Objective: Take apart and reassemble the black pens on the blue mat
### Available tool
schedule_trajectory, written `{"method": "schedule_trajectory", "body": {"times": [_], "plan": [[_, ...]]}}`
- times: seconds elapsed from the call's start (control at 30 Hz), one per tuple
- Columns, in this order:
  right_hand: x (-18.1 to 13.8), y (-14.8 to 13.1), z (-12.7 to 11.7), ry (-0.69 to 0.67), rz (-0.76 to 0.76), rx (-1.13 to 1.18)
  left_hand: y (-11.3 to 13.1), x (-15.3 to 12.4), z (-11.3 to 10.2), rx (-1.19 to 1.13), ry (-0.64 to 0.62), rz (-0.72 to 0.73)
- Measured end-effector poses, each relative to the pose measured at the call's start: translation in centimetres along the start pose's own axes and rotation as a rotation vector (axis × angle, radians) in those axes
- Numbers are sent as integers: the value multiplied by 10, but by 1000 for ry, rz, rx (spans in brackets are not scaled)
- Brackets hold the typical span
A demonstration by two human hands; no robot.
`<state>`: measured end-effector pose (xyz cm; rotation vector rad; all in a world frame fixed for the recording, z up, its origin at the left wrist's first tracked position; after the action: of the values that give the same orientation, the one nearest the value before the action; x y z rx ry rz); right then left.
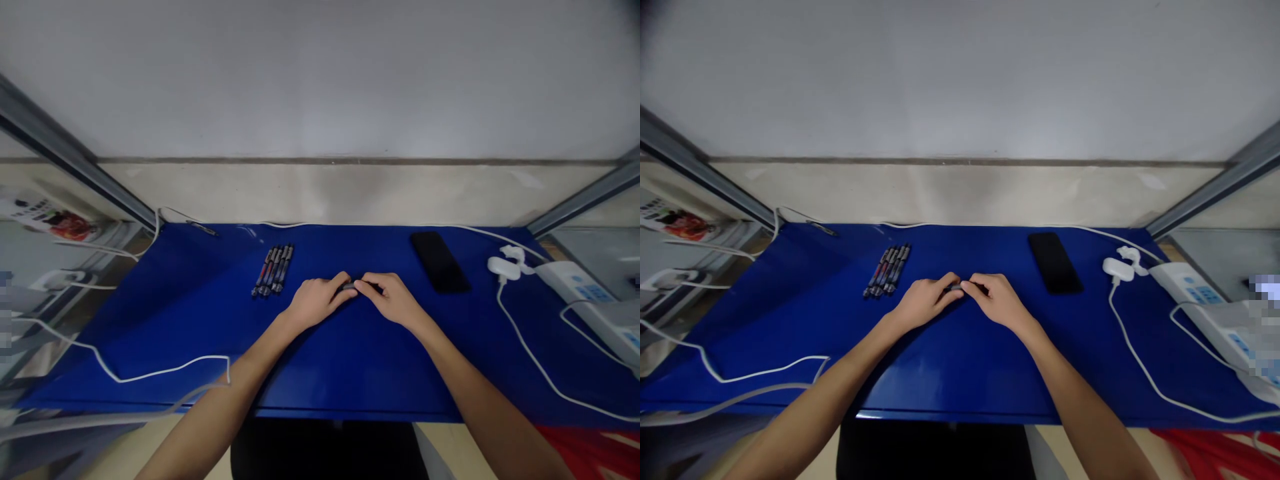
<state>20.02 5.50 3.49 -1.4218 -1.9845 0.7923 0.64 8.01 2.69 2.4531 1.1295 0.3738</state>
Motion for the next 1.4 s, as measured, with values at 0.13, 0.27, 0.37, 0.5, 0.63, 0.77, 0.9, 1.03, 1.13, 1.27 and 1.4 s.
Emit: {"method": "schedule_trajectory", "body": {"times": [0.13, 0.27, 0.37, 0.5, 0.63, 0.77, 0.9, 1.03, 1.13, 1.27, 1.4], "plan": [[0, 0, 6, 16, 37, 67, 0, -1, -2, -4, 2, 41], [-1, -2, 7, 62, 37, 121, 0, -1, -1, -58, 3, 41], [0, -6, 5, 45, 15, 205, 0, 0, -2, -205, 96, 45], [1, -8, 6, -17, 11, 312, -3, 2, -7, -473, 330, 32], [1, -7, 13, -87, 1, 353, -10, 6, -7, -879, 369, -129], [3, -2, 7, -19, 43, 450, -12, 8, -5, -1124, 427, -216], [5, 5, -11, 216, 86, 543, -11, 8, -4, -1202, 374, -260], [4, 8, -19, 333, 115, 575, -5, 6, -4, -1128, 211, -266], [3, 8, -14, 327, 154, 614, 3, 5, -1, -1113, 26, -248], [5, 2, -3, 280, 170, 738, 12, 3, 7, -1174, -150, -184], [6, -9, 3, 205, 165, 830, 15, 3, 13, -1187, -211, -166]]}}
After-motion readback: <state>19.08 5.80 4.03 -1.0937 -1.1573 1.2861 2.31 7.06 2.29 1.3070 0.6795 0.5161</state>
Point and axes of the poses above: each hand's wrist, its own x-axis towards the middle knuckle, its own z-axis out of the palm, y = z × x, the point moved 1 cm from there along x, towards the middle knuckle, and after that the axes turned 5 degrees about -x, right-handed, at the moved point
